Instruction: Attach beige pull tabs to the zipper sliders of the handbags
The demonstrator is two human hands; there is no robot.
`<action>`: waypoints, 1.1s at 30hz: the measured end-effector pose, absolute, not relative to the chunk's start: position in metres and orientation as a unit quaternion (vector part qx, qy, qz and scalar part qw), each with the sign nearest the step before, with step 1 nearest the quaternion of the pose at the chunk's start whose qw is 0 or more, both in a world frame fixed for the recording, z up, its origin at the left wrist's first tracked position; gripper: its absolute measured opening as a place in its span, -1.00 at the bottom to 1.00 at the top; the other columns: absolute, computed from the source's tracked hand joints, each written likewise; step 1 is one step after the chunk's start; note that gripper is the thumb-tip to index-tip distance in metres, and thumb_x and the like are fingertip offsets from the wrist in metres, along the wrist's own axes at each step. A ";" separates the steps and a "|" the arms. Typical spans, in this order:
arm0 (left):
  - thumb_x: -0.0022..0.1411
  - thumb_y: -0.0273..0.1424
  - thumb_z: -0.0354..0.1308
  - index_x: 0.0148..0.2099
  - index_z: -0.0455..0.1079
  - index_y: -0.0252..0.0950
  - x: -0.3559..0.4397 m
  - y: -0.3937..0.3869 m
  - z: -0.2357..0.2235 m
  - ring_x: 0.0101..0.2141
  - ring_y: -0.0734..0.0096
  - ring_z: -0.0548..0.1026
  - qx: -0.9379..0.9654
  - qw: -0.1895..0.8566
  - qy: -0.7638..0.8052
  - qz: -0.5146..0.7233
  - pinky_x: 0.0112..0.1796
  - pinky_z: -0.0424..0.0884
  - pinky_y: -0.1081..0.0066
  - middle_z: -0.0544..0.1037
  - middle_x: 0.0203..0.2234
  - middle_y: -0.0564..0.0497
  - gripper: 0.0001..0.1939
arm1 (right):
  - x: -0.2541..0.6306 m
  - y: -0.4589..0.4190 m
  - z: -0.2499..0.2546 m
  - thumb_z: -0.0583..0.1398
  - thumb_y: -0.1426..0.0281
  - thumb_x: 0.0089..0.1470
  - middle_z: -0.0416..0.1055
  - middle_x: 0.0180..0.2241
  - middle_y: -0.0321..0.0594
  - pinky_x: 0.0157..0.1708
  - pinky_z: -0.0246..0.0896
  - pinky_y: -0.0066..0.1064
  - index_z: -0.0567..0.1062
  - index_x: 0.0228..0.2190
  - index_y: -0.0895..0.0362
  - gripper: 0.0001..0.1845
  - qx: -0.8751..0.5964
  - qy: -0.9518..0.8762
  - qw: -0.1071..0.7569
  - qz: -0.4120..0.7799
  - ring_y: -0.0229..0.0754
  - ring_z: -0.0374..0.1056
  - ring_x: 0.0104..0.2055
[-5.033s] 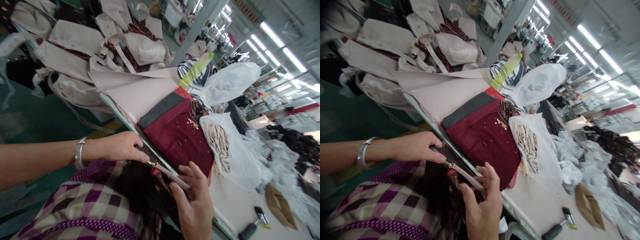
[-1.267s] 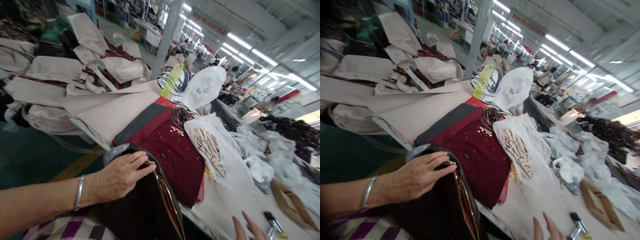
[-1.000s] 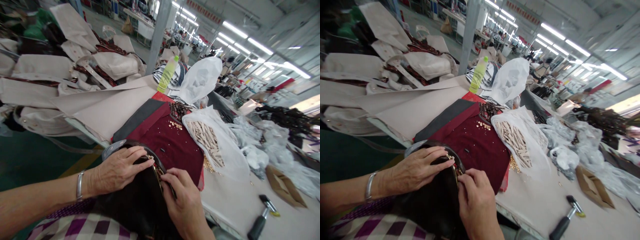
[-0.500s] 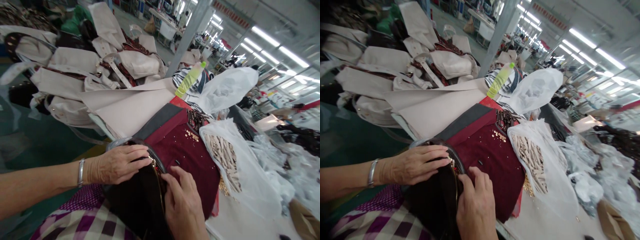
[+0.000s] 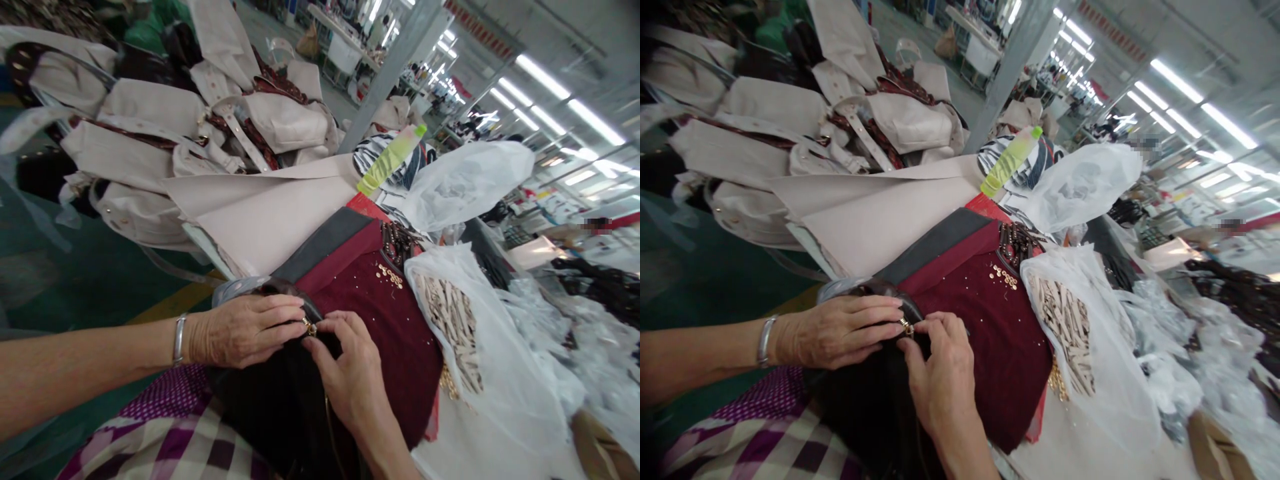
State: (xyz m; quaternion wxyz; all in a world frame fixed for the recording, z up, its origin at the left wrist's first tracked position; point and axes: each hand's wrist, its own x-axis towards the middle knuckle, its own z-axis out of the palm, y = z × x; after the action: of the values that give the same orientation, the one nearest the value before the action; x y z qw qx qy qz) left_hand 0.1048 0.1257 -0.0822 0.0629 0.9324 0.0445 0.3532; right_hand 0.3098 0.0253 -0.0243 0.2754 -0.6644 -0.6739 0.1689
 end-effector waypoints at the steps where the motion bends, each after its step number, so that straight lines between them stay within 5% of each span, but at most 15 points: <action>1: 0.32 -0.56 0.01 0.13 0.34 -0.45 0.105 0.126 -0.083 0.16 0.13 0.37 0.931 0.062 0.042 0.357 0.20 0.38 0.25 0.49 0.02 -0.18 -0.66 | 0.310 0.026 -0.023 0.36 0.54 0.07 0.42 -0.17 -0.21 -0.09 0.27 -0.23 0.52 -0.28 0.10 -0.82 -0.663 -0.675 0.274 0.172 -0.10 0.34 -0.11; 14: 0.29 -0.52 0.08 0.09 0.32 -0.51 0.106 0.128 -0.088 0.14 0.11 0.41 0.919 0.061 0.029 0.389 0.16 0.41 0.23 0.53 -0.01 -0.25 -0.67 | 0.297 0.028 -0.019 0.21 0.64 0.14 0.48 -0.27 -0.20 -0.16 0.28 -0.32 0.49 -0.23 0.12 -0.79 -0.588 -0.776 0.221 0.048 -0.11 0.36 -0.23; 25: 0.24 -0.52 0.11 0.18 0.32 -0.34 0.107 0.121 -0.069 0.15 0.11 0.36 0.951 0.072 0.078 0.290 0.15 0.36 0.21 0.46 0.05 -0.16 -0.55 | 0.312 0.014 -0.026 0.13 0.60 0.19 0.44 -0.37 -0.23 -0.27 0.24 -0.36 0.55 -0.31 0.14 -0.78 -0.616 -0.750 0.220 0.100 -0.17 0.35 -0.32; 30: 0.20 -0.53 0.14 0.28 0.26 -0.25 0.110 0.113 -0.057 0.14 0.07 0.32 0.963 0.085 0.123 0.226 0.18 0.32 0.14 0.41 0.05 -0.14 -0.41 | 0.331 0.005 -0.019 0.15 0.51 0.25 0.49 -0.33 -0.32 -0.26 0.29 -0.46 0.51 -0.20 0.06 -0.83 -0.624 -0.711 0.291 0.142 -0.26 0.43 -0.30; 33: 0.22 -0.52 0.14 0.29 0.26 -0.23 0.111 0.111 -0.058 0.15 0.06 0.31 0.966 0.079 0.129 0.211 0.18 0.32 0.14 0.39 0.08 -0.14 -0.41 | 0.376 -0.027 -0.016 0.19 0.31 0.26 0.54 -0.24 -0.26 -0.19 0.34 -0.36 0.52 -0.17 -0.01 -0.88 -0.711 -0.634 0.302 0.028 -0.16 0.49 -0.22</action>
State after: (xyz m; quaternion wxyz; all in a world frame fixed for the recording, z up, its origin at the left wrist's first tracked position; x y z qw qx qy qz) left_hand 0.1108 0.1106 -0.0582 0.0795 0.9657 0.1288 0.2108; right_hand 0.3762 -0.0269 -0.0165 0.3021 -0.7110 -0.6344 0.0281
